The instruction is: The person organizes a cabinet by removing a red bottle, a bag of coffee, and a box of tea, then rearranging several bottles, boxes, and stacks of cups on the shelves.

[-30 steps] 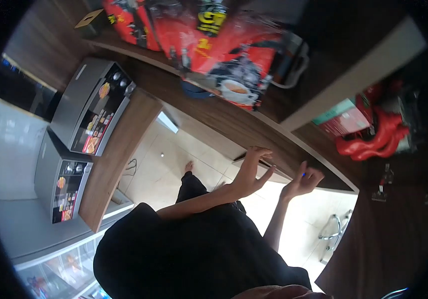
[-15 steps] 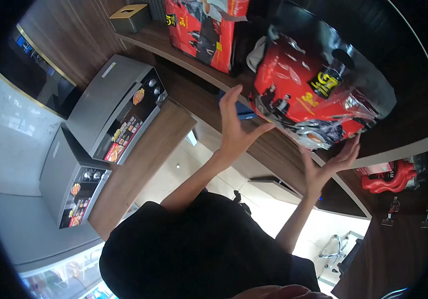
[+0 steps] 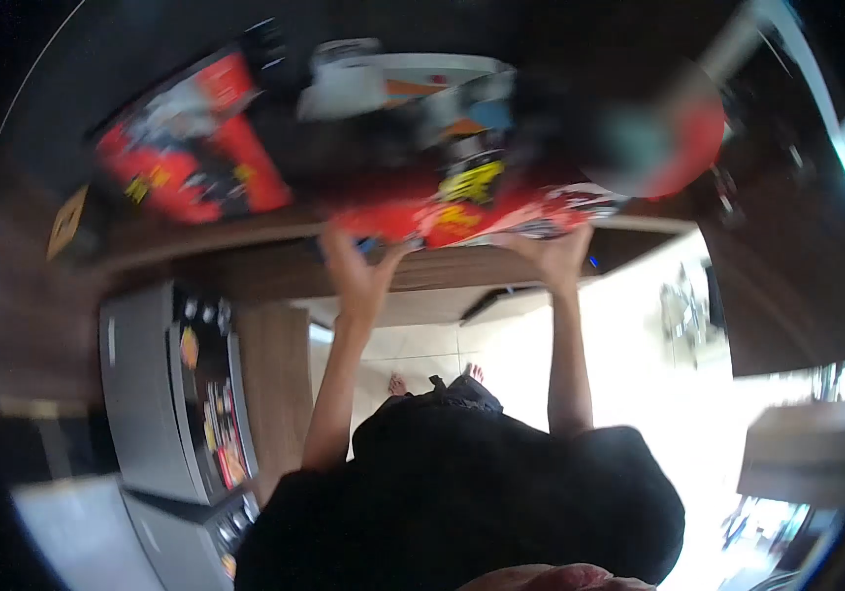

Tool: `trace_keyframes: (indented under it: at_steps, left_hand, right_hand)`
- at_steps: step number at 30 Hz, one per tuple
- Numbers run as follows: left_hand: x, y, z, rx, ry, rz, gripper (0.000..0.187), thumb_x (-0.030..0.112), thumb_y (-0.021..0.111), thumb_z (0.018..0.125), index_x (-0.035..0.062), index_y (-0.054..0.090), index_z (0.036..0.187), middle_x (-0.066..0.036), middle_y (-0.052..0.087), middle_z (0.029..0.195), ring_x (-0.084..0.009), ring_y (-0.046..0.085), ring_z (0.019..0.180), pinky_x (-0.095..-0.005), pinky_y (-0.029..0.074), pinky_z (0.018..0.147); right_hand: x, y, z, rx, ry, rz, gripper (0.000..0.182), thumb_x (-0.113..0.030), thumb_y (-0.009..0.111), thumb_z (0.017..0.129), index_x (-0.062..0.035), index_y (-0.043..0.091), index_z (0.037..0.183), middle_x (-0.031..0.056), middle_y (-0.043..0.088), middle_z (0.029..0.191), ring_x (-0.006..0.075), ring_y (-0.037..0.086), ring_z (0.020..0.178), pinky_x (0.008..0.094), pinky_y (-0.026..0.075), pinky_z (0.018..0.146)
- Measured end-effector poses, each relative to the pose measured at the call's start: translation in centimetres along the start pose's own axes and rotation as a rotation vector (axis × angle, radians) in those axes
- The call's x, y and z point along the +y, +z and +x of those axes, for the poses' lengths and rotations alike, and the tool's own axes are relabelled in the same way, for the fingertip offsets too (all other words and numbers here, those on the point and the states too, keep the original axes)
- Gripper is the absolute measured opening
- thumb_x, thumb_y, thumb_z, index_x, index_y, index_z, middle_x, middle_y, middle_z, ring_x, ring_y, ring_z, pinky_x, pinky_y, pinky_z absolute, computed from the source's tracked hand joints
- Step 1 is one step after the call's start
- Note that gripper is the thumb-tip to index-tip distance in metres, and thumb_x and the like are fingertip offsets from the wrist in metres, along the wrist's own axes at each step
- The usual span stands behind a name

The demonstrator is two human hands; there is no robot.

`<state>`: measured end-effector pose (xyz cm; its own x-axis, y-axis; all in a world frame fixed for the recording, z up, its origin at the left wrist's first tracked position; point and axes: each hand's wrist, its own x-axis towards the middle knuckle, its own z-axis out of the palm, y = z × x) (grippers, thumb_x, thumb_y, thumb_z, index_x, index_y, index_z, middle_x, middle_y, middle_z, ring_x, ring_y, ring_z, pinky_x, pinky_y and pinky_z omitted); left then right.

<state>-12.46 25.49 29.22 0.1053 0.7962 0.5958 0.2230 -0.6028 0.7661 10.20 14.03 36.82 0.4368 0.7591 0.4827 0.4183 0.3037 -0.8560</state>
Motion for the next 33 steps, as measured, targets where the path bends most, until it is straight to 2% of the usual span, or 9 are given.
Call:
trace_keyframes:
  at_steps: [4, 8, 11, 13, 17, 18, 25, 28, 33]
  left_hand:
    - [-2.8, 0.8, -4.3, -0.017, -0.051, -0.278, 0.043, 0.007, 0.087, 0.071, 0.0025, 0.060, 0.104, -0.011, 0.064, 0.106, -0.0207, 0.062, 0.095, -0.0369, 0.048, 0.089]
    - [-4.1, 2.8, -10.0, -0.128, -0.054, -0.337, 0.063, 0.006, 0.086, 0.072, -0.0040, 0.054, 0.125, -0.016, 0.064, 0.113, -0.0214, 0.062, 0.105, -0.0377, 0.049, 0.093]
    - [-0.2, 6.5, -13.1, -0.122, -0.031, -0.546, 0.071, 0.011, 0.087, 0.071, -0.0058, 0.052, 0.130, -0.018, 0.064, 0.117, -0.0285, 0.062, 0.102, -0.0399, 0.049, 0.090]
    - [2.5, 9.1, -14.1, -0.085, 0.058, -0.431, 0.075, 0.019, 0.089, 0.071, -0.0052, 0.052, 0.131, -0.018, 0.064, 0.117, -0.0312, 0.063, 0.095, -0.0406, 0.049, 0.085]
    - [9.5, 13.6, -13.5, -0.158, 0.127, -0.392, 0.085, 0.035, 0.090, 0.069, -0.0043, 0.051, 0.134, -0.018, 0.064, 0.119, -0.0303, 0.062, 0.096, -0.0407, 0.046, 0.082]
    - [11.3, 14.7, -12.9, -0.185, 0.139, -0.394, 0.088, 0.039, 0.090, 0.068, -0.0041, 0.050, 0.134, -0.018, 0.064, 0.119, -0.0296, 0.061, 0.097, -0.0406, 0.045, 0.082]
    - [14.9, 23.4, -12.9, -0.175, 0.295, -0.102, 0.097, 0.046, 0.092, 0.063, -0.0017, 0.048, 0.135, -0.016, 0.060, 0.122, -0.0270, 0.055, 0.107, -0.0425, 0.033, 0.091]
    - [15.1, 26.5, -12.2, -0.145, 0.264, -0.062, 0.099, 0.050, 0.090, 0.063, -0.0012, 0.045, 0.136, -0.017, 0.055, 0.122, -0.0294, 0.052, 0.107, -0.0432, 0.034, 0.090]
    - [19.0, 29.6, -7.9, -0.013, 0.174, 0.021, 0.103, 0.049, 0.085, 0.071, -0.0062, 0.035, 0.141, -0.025, 0.047, 0.127, -0.0374, 0.047, 0.113, -0.0477, 0.035, 0.093]
  right_hand:
    - [0.1, -1.5, -3.7, 0.091, 0.060, -0.045, 0.054, -0.015, 0.097, 0.059, 0.0011, 0.067, 0.100, 0.0067, 0.071, 0.097, 0.0151, 0.068, 0.087, 0.0311, 0.057, 0.072]
    - [2.1, -5.6, -9.4, 0.193, 0.141, -0.200, 0.061, -0.034, 0.099, 0.055, -0.0046, 0.070, 0.099, 0.0072, 0.071, 0.094, 0.0225, 0.068, 0.085, 0.0346, 0.055, 0.074]
    - [2.8, -10.7, -13.4, 0.269, 0.174, -0.249, 0.066, -0.027, 0.098, 0.055, -0.0003, 0.067, 0.106, 0.0093, 0.070, 0.101, 0.0212, 0.067, 0.091, 0.0354, 0.056, 0.079]
    - [2.9, -13.7, -14.9, 0.335, 0.149, -0.224, 0.069, -0.022, 0.098, 0.056, 0.0025, 0.065, 0.111, 0.0107, 0.070, 0.106, 0.0203, 0.067, 0.096, 0.0359, 0.056, 0.082]
    - [4.2, -20.3, -16.9, 0.477, 0.205, 0.131, 0.090, -0.002, 0.096, 0.052, 0.0002, 0.049, 0.129, 0.0125, 0.064, 0.115, 0.0231, 0.066, 0.101, 0.0395, 0.058, 0.092]
    - [4.5, -21.6, -16.9, 0.504, 0.213, 0.129, 0.092, -0.005, 0.098, 0.051, 0.0011, 0.049, 0.129, 0.0128, 0.064, 0.115, 0.0232, 0.065, 0.102, 0.0388, 0.058, 0.090]
    - [7.5, -30.3, -14.0, 0.712, 0.152, -0.027, 0.086, -0.010, 0.100, 0.052, -0.0045, 0.043, 0.117, 0.0049, 0.055, 0.095, 0.0170, 0.057, 0.086, 0.0307, 0.051, 0.081]
    - [7.0, -32.8, -9.2, 0.485, 0.037, 0.012, 0.071, -0.001, 0.094, 0.060, -0.0015, 0.051, 0.117, 0.0084, 0.061, 0.103, 0.0151, 0.062, 0.090, 0.0289, 0.054, 0.076]
    - [9.3, -32.6, 1.2, 0.447, -0.156, 0.198, 0.067, 0.004, 0.088, 0.067, 0.0004, 0.054, 0.124, 0.0100, 0.064, 0.111, 0.0178, 0.066, 0.096, 0.0327, 0.059, 0.082]
